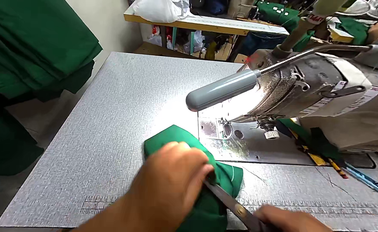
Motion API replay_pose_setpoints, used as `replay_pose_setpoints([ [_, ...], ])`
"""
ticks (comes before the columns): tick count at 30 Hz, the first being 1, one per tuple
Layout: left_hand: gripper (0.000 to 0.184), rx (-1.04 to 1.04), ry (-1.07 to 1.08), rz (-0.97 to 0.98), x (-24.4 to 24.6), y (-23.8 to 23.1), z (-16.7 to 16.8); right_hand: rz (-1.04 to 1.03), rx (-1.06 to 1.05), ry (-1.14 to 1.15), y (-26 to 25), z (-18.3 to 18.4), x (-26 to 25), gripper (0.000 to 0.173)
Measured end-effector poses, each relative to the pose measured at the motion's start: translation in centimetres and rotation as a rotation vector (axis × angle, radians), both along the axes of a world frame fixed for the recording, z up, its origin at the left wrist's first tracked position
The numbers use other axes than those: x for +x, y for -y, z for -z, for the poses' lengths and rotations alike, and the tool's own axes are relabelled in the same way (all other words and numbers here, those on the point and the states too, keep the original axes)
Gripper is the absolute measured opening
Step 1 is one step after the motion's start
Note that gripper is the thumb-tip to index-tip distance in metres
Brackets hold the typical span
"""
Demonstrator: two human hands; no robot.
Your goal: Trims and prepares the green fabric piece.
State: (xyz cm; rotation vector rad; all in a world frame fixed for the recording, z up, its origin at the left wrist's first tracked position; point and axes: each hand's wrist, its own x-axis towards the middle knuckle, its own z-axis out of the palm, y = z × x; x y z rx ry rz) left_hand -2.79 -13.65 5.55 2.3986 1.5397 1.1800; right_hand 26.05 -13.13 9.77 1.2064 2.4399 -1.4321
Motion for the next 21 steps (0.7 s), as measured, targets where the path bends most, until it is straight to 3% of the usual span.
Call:
replay_pose_setpoints([
  [4, 0.015, 0.02, -0.045, 0.091, 3.2, 3.8, -0.1, 0.14, 0.02, -0.048, -2.5, 1.8, -3.9, 0.025],
  [7, 0.022, -0.014, -0.021, 0.201, 3.3, 4.8, 0.4, 0.252, -0.01, -0.187, -2.8, 2.7, -5.0, 0.015],
  [12, 0.071, -0.049, 0.087, -0.155, -3.4, 0.2, -2.3, 0.186, 0.125, -0.362, -1.6, 2.4, -4.3, 0.024],
  [14, 0.088, -0.332, 0.216, -0.148, -6.0, -2.1, -3.8, 0.151, 0.192, -0.428, -1.0, 2.1, -4.1, 0.028],
  [15, 0.086, -0.492, 0.313, -0.067, -6.9, -2.9, -4.3, 0.141, 0.222, -0.455, -0.8, 2.0, -4.0, 0.029],
  [16, 0.071, -0.607, 0.408, 0.05, -7.2, -3.3, -4.3, 0.135, 0.241, -0.474, -0.5, 1.9, -3.9, 0.03],
  [18, 0.03, -0.738, 0.562, 0.279, -6.7, -3.3, -4.0, 0.127, 0.284, -0.451, -0.2, 1.8, -3.7, 0.03],
  [19, 0.021, -0.762, 0.616, 0.313, -6.2, -3.0, -4.0, 0.127, 0.314, -0.428, 0.0, 1.9, -3.5, 0.029],
  [21, 0.022, -0.75, 0.686, 0.233, -5.1, -2.4, -3.9, 0.139, 0.381, -0.396, 0.4, 2.2, -3.2, 0.028],
])
